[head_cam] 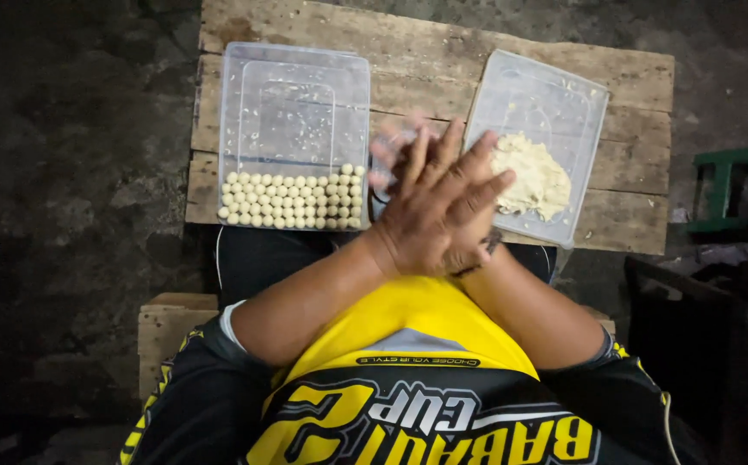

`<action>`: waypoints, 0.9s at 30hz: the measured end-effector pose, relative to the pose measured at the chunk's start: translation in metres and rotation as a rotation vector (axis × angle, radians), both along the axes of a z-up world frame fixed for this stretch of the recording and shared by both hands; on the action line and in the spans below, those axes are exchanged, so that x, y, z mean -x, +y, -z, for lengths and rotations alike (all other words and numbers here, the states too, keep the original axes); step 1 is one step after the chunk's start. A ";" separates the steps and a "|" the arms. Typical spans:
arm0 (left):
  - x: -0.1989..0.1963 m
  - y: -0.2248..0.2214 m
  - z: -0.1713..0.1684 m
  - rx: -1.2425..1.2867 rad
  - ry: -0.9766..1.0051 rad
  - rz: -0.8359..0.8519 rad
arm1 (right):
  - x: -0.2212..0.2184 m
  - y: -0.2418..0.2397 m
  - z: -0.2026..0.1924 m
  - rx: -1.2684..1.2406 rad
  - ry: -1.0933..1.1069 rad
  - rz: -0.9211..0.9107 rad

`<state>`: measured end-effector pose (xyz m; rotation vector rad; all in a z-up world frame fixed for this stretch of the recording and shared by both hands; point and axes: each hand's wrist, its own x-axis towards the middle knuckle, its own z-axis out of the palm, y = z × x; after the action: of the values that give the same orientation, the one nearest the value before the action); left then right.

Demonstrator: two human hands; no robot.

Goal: The person repeatedly pinches off small pieces of dough from a larger mass, weighs each piece on a digital scale, and rolls it into a ball between their palms. The finished dough balls are placed into a clear plastic container. The process is repeated continuously.

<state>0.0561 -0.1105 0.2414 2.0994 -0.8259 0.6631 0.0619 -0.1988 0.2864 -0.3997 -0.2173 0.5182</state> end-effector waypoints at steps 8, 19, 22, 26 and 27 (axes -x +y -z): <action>0.005 0.009 -0.004 -0.079 -0.021 -0.105 | -0.002 -0.010 0.021 -0.012 0.213 0.015; -0.029 0.057 0.006 -0.138 0.129 -0.357 | 0.008 0.003 0.039 0.328 0.160 0.045; -0.031 0.076 0.000 0.098 0.197 -0.009 | -0.006 -0.005 0.043 0.353 0.157 0.074; -0.031 0.075 0.039 0.060 0.113 -0.001 | -0.019 -0.014 0.118 0.409 0.051 0.094; -0.032 0.075 0.042 0.058 0.131 0.005 | -0.017 -0.009 0.105 0.421 0.054 0.078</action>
<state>0.0876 -0.0350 0.1994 2.0640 -0.7308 0.5340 0.0792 -0.2082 0.1818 -0.8001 -0.0374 0.4964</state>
